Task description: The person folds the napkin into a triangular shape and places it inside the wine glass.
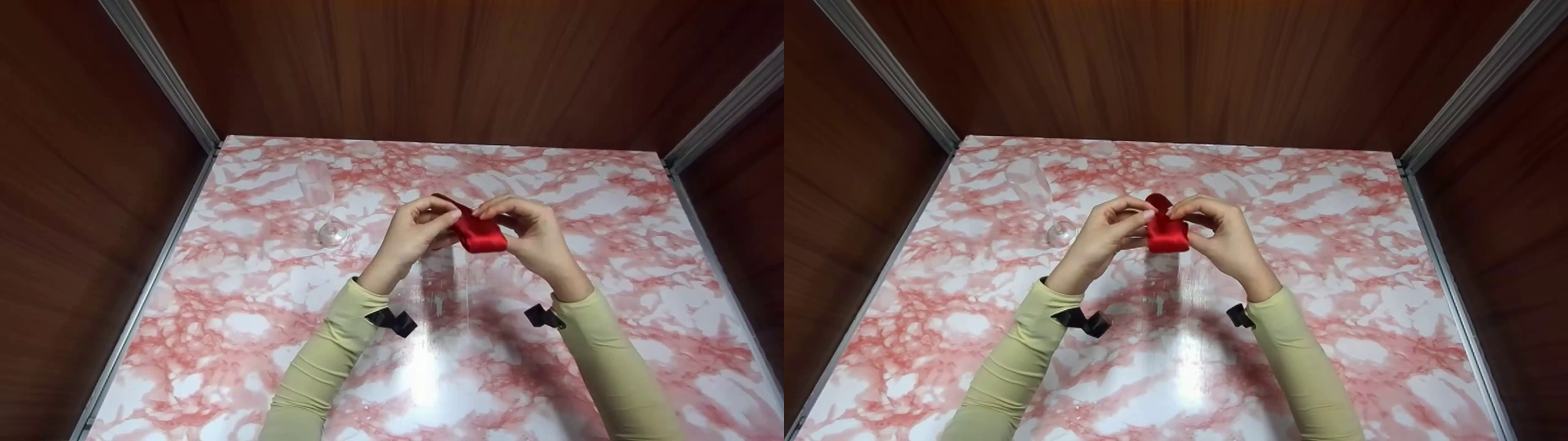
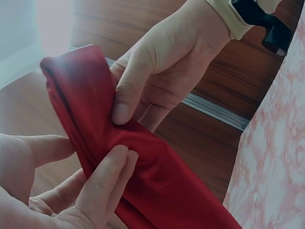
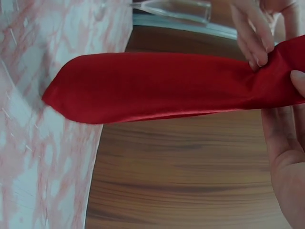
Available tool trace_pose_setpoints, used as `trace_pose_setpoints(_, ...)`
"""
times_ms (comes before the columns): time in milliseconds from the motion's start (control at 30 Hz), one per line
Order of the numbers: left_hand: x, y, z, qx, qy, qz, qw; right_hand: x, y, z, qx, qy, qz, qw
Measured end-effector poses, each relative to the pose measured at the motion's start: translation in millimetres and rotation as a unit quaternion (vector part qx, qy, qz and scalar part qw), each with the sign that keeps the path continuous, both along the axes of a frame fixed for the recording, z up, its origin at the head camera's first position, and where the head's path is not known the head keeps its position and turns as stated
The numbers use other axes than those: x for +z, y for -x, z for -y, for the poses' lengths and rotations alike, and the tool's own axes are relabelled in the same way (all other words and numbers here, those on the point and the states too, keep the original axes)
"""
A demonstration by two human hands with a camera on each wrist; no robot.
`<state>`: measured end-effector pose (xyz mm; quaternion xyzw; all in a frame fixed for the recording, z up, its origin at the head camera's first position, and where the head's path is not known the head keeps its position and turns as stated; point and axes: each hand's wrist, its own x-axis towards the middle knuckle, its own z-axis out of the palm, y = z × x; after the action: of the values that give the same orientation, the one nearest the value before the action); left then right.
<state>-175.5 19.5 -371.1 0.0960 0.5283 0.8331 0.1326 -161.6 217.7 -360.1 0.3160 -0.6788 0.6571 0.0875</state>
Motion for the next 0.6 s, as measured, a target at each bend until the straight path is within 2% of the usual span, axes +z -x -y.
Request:
trace_pose_setpoints(200,-1.5,0.5,0.4,-0.001,0.025,-0.006,0.9997,-2.1,-0.6,-3,0.001,-0.009,0.020,0.9997)
trace_pose_setpoints(367,-2.7,1.0,1.1,0.006,0.041,-0.016,0.9990,-12.4,6.1,-9,-0.002,-0.019,0.038,0.9991)
trace_pose_setpoints(600,-3.3,1.5,2.4,0.005,0.045,-0.019,0.9988,-20.9,11.8,-17,0.012,-0.019,0.076,0.9969)
